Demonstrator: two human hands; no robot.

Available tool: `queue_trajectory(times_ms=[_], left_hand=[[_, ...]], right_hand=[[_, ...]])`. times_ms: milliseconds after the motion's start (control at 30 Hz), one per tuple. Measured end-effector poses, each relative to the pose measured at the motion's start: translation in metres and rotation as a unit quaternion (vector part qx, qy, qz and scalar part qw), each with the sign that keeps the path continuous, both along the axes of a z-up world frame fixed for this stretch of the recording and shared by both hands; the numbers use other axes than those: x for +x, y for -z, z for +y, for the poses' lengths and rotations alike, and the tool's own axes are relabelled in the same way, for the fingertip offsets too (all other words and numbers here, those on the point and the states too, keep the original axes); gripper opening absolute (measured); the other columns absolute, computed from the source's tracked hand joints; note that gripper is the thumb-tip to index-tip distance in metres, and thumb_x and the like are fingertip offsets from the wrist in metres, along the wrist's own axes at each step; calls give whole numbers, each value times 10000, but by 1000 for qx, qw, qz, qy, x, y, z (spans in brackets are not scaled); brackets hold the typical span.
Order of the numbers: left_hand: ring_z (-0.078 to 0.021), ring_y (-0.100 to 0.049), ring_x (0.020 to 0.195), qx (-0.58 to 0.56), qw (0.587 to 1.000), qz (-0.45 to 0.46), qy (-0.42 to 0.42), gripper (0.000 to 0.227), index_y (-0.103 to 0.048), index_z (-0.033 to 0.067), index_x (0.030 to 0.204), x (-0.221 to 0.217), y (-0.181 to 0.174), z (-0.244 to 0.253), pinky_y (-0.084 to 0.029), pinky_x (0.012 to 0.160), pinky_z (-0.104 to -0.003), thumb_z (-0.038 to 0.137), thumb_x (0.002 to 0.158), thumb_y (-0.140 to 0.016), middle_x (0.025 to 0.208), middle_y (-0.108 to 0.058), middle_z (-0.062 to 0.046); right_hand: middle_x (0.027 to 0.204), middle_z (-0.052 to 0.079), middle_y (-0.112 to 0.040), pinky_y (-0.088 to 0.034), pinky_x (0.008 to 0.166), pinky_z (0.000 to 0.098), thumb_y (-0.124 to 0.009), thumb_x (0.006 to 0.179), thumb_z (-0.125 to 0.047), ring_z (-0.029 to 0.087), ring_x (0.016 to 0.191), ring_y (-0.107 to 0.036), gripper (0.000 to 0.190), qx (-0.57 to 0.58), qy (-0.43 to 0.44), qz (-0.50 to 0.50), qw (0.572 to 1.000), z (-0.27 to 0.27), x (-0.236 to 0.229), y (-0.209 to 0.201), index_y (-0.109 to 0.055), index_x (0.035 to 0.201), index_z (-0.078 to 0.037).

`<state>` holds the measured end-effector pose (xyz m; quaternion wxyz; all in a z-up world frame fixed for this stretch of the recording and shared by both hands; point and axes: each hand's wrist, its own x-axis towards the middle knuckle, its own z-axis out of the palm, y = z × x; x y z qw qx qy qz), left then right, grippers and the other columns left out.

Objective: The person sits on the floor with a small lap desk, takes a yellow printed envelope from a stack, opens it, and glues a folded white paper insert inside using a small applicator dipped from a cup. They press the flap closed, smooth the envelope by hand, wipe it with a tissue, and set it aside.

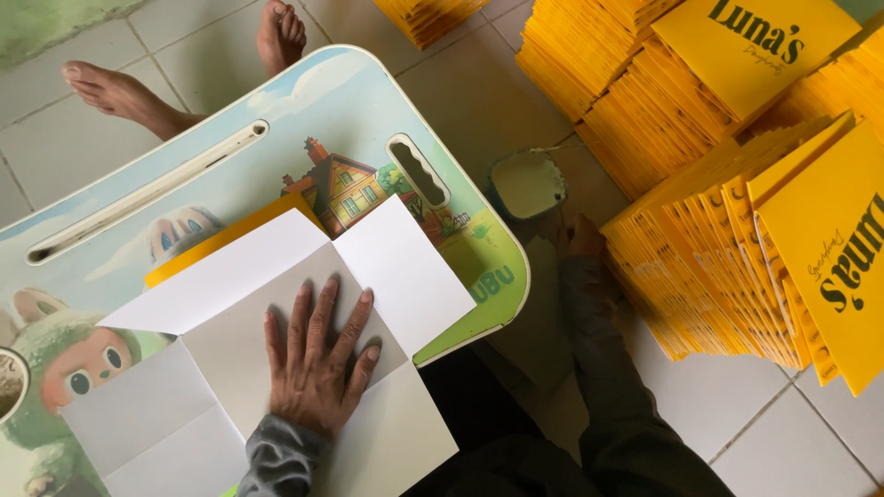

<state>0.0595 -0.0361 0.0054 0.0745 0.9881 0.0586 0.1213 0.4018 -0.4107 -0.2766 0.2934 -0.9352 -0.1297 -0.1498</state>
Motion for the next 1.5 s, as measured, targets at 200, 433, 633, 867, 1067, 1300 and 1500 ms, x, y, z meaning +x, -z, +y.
queue_trajectory(times_ms=[200,433,633,867,1067,1300,1500], left_hand=[[-361,-223,1530,0,1000,-8,0,634,-328,320,1565,0,-3,0,-67,1239,-634,565,980,-325,1652,-308,-113],[-361,-203,1533,13,1000,-1,5,640,-308,319,1572,0,2,2,-47,1236,-634,574,984,-295,1657,-290,-111],[-364,-209,1535,4,1000,-18,9,636,-315,309,1572,-2,1,2,-65,1237,-635,550,984,-336,1661,-280,-120],[-360,-213,1530,7,1000,-8,3,640,-309,332,1571,-1,2,2,-67,1234,-637,565,976,-331,1658,-288,-103],[-354,-201,1534,11,1000,-10,5,640,-299,329,1575,-1,2,2,-59,1235,-634,565,980,-324,1662,-277,-103],[-361,-232,1529,14,1000,-22,2,632,-322,323,1566,-1,2,1,-80,1240,-634,561,980,-332,1656,-297,-109],[-346,-208,1535,16,1000,-16,1,636,-309,324,1571,-1,2,1,-66,1240,-626,569,985,-317,1662,-281,-99]], right_hand=[[1043,143,-700,-532,788,438,-610,879,32,311,902,-672,397,38,32,163,985,29,-15,-45,-587,1253,-99],[979,177,-648,-539,703,449,-485,891,-19,330,783,-661,380,112,95,89,985,39,-9,-37,-406,1260,-62],[862,69,-620,-475,632,381,-495,899,48,221,697,-581,498,128,47,69,988,49,-26,-77,-543,1341,-176],[1200,96,-724,-513,845,350,-532,978,-197,256,965,-660,411,158,87,78,980,30,-1,-26,-639,1367,-119],[1107,114,-615,-461,826,333,-495,953,-236,224,936,-566,443,289,97,78,949,40,5,-33,-516,1355,-53],[1039,162,-734,-537,571,311,-467,996,19,216,612,-639,138,399,-82,205,890,55,-12,-114,-493,1071,-93],[1239,249,-653,-557,994,439,-500,911,-133,380,1060,-687,483,556,-155,328,748,59,-4,-146,-586,1336,80]])
